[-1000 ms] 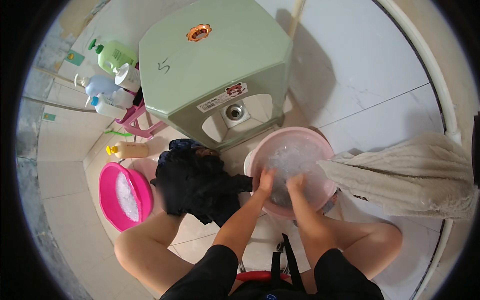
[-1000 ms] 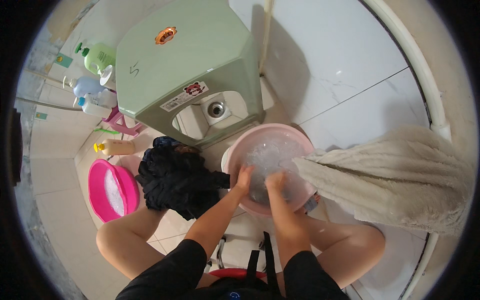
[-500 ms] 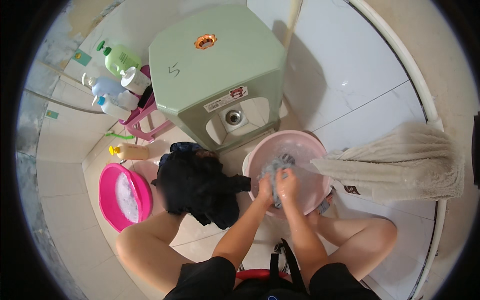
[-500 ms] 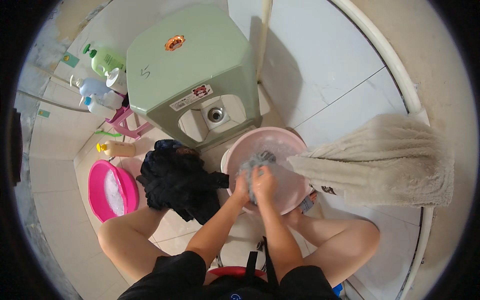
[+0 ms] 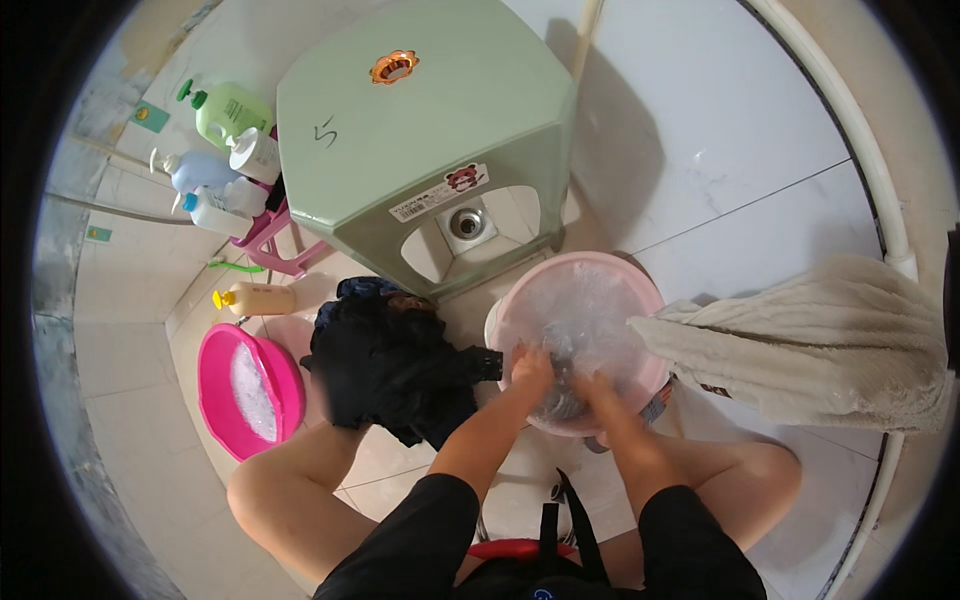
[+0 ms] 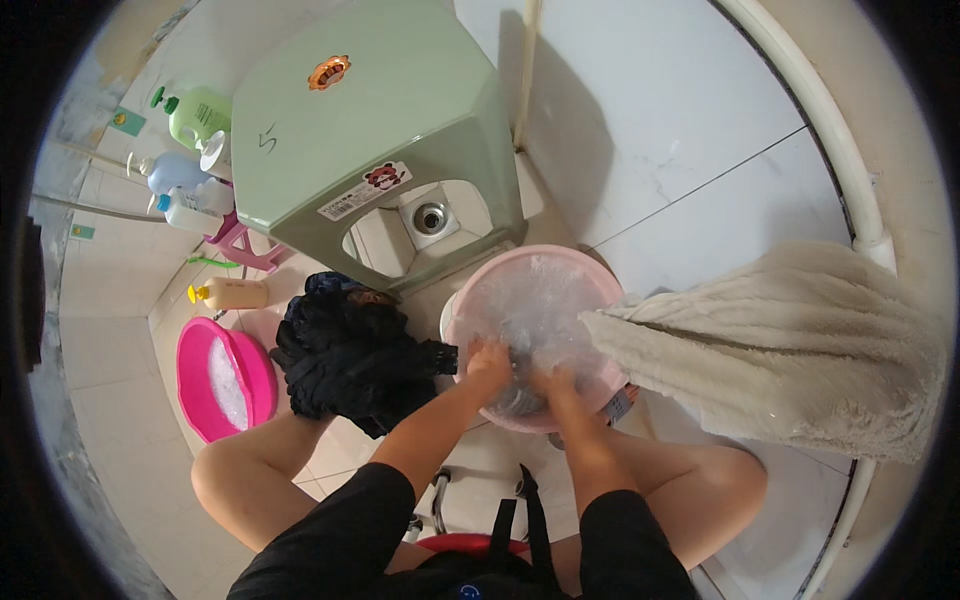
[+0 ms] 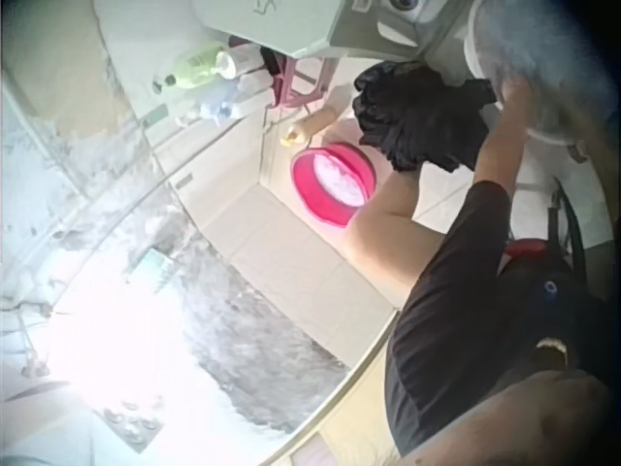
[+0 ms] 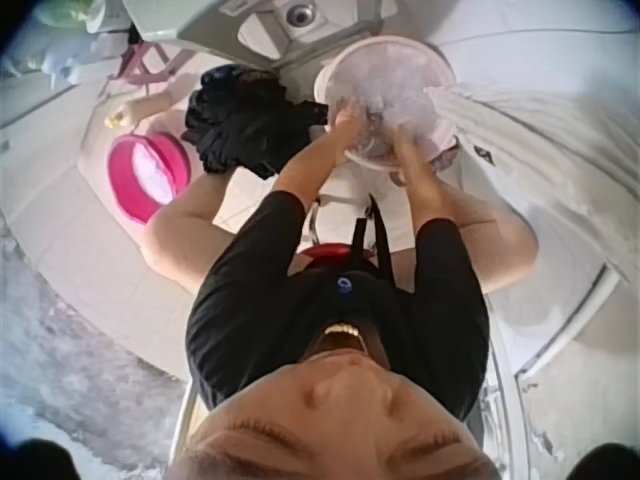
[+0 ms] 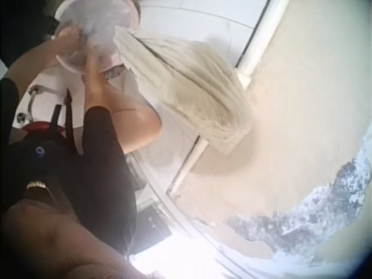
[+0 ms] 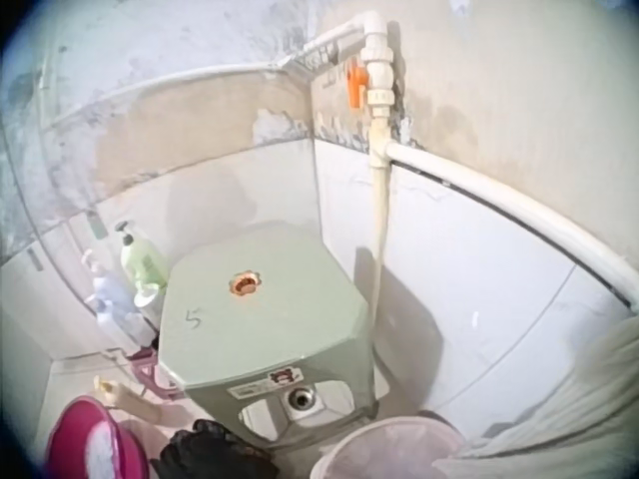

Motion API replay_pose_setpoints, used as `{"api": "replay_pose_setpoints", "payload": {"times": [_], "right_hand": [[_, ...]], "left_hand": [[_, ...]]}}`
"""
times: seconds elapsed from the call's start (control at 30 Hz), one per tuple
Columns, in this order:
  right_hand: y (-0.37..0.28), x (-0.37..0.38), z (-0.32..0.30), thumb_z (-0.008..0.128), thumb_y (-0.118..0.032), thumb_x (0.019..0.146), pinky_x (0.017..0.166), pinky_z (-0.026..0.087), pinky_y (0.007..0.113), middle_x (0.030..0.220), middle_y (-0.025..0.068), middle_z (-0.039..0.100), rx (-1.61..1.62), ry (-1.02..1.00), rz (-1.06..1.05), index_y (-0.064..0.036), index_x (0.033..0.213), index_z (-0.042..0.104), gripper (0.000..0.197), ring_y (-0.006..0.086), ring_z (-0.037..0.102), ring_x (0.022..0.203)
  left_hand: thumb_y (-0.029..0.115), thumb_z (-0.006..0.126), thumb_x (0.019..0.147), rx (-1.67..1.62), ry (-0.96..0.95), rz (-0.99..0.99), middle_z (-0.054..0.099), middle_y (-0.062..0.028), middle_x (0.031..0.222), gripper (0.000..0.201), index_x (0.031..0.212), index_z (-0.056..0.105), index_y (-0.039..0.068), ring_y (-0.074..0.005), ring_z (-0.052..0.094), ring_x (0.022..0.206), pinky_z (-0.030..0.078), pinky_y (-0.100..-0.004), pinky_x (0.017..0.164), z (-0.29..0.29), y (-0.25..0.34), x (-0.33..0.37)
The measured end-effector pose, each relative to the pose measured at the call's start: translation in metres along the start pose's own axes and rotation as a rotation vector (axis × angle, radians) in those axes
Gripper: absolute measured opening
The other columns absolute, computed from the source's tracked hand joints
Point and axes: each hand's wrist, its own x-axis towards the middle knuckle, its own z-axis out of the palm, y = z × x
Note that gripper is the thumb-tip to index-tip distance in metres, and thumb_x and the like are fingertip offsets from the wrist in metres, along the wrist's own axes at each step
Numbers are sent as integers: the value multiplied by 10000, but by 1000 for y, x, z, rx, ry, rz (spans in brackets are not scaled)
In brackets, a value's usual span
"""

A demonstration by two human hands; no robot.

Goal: The person sits on the floor and washes clothes by hand in a pink basin filled with water. They scrub and rinse a light-colored towel and several dark garments, placing the cleaned items on a nearby green stool.

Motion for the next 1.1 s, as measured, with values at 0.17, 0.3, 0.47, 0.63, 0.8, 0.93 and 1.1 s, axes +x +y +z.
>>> {"api": "replay_pose_setpoints", "payload": {"times": [0.17,0.3,0.47,0.63,0.8,0.93,1.1], "right_hand": [[-26,39,1,591,-292,812,978,375,440,1250,222,516,213,259,440,-49,1225,517,486,365,490,1153],[-39,50,3,568,-170,815,938,415,401,1188,213,565,526,935,449,6,1152,559,380,330,554,1079],[-122,-44,-62,489,-88,801,708,464,351,762,163,655,1352,676,-3,-15,877,649,191,246,611,718],[-162,-126,-119,523,-207,834,648,489,453,735,187,647,672,814,-46,-76,836,638,174,374,629,677],[-73,-67,-126,505,-274,878,745,477,473,901,237,643,539,875,239,-108,1078,597,275,419,613,824],[-38,-50,-105,519,-303,889,931,374,510,1197,256,512,353,957,203,-162,1284,498,420,417,451,1155],[-79,-43,-19,529,-333,870,965,327,588,1291,200,459,61,863,216,-182,1304,492,461,416,383,1218]], "left_hand": [[436,605,801,-654,59,-67,437,-185,1354,654,1310,439,60,-343,414,1244,324,-448,1040,26,-33,48],[483,630,798,-1443,-22,-159,524,-157,1267,656,1243,502,18,-293,489,1162,389,-404,978,-6,11,42],[365,629,851,-2315,-573,-154,592,-118,1150,527,1226,516,12,-224,581,987,483,-339,831,8,-31,45],[294,618,864,-2306,-212,279,618,-100,1073,446,1199,539,10,-222,592,927,489,-352,802,17,-14,20],[322,620,827,-1864,251,-302,646,-84,959,456,1126,585,-20,-220,604,841,487,-347,785,-37,25,-20],[328,637,814,-944,402,-290,606,-210,1097,549,1287,484,96,-348,622,960,481,-436,814,-56,8,-45],[337,617,815,-554,223,-248,578,-251,1128,630,1368,386,143,-426,576,1029,465,-475,878,-47,16,-39]]}}
